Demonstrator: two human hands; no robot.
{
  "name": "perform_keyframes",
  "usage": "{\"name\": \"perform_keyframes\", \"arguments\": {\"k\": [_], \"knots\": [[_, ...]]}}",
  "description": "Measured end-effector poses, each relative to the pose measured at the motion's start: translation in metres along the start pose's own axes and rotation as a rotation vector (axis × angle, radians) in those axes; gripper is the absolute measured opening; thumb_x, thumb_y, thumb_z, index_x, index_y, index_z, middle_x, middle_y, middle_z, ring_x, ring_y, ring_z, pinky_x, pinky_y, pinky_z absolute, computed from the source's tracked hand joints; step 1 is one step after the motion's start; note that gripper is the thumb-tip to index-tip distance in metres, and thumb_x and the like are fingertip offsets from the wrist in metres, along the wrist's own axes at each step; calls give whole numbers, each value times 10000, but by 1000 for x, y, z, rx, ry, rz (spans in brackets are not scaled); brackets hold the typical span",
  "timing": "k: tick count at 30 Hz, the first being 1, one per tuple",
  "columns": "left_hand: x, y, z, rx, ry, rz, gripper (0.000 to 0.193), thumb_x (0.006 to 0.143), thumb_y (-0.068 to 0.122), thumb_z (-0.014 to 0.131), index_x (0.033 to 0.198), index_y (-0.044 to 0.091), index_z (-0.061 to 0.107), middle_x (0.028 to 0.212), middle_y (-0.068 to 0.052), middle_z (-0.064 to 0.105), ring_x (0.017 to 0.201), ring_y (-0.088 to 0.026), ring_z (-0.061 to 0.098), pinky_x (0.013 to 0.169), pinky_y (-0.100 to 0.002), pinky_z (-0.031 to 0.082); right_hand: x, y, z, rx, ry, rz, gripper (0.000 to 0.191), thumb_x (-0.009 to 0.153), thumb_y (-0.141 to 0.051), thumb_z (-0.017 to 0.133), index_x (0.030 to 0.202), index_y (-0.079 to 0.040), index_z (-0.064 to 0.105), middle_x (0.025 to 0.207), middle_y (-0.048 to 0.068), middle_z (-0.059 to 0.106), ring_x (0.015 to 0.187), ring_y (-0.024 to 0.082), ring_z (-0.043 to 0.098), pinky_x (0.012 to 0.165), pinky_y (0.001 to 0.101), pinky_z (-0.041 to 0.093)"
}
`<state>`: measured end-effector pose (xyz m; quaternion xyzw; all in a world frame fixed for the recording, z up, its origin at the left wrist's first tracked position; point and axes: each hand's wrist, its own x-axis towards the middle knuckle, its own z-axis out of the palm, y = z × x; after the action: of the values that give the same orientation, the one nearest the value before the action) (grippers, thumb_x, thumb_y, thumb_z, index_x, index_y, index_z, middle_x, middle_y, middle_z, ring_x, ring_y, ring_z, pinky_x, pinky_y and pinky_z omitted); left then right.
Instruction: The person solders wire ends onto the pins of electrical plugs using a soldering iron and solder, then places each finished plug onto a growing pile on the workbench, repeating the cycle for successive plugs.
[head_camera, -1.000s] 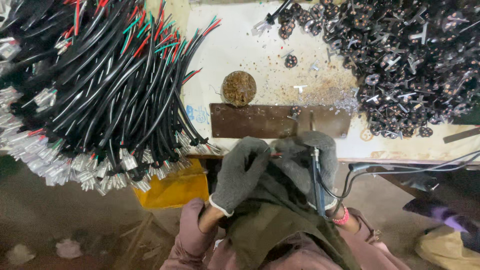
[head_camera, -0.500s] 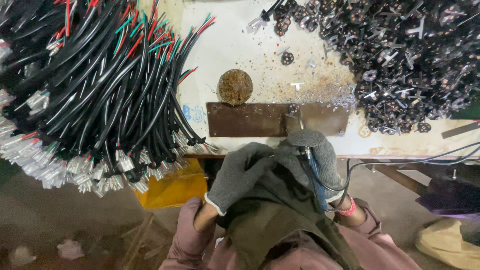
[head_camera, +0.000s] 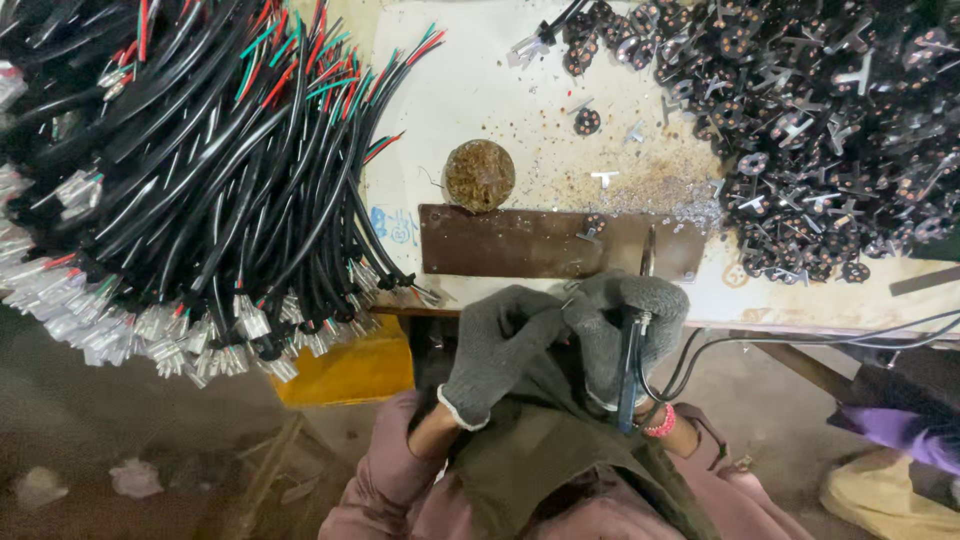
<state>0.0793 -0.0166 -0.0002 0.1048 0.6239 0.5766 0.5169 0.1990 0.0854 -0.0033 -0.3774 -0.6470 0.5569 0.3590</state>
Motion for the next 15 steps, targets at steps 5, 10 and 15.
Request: {"name": "perform_keyframes", "arguments": {"k": [5, 10, 15], "knots": [[23, 36, -21, 531, 443, 460, 82, 885, 102, 744, 938, 55, 702, 836, -84, 731, 687, -131, 700, 655, -264, 553, 31, -4, -9, -532, -31, -182, 475, 848, -11, 890, 1186, -32, 556, 1077, 144, 644, 929, 235, 641, 840, 340, 532], [59, 75, -44, 967, 615, 516, 96, 903, 101, 796, 897, 73, 704, 747, -106, 679, 638, -293, 681, 601, -378, 511, 54, 8, -13, -535, -172, -247, 455, 848, -23, 878, 1192, -7, 581, 1213, 180, 719, 1120, 240, 736, 934, 361, 612], [33, 73, -39, 693, 415, 435, 94, 911, 136, 732, 929, 68, 670, 839, -96, 695, 690, -232, 725, 647, -328, 560, 53, 12, -15, -276, -159, 10, 488, 807, -136, 943, 1164, -30, 627, 1122, 105, 736, 1011, 189, 733, 861, 342, 605]]}}
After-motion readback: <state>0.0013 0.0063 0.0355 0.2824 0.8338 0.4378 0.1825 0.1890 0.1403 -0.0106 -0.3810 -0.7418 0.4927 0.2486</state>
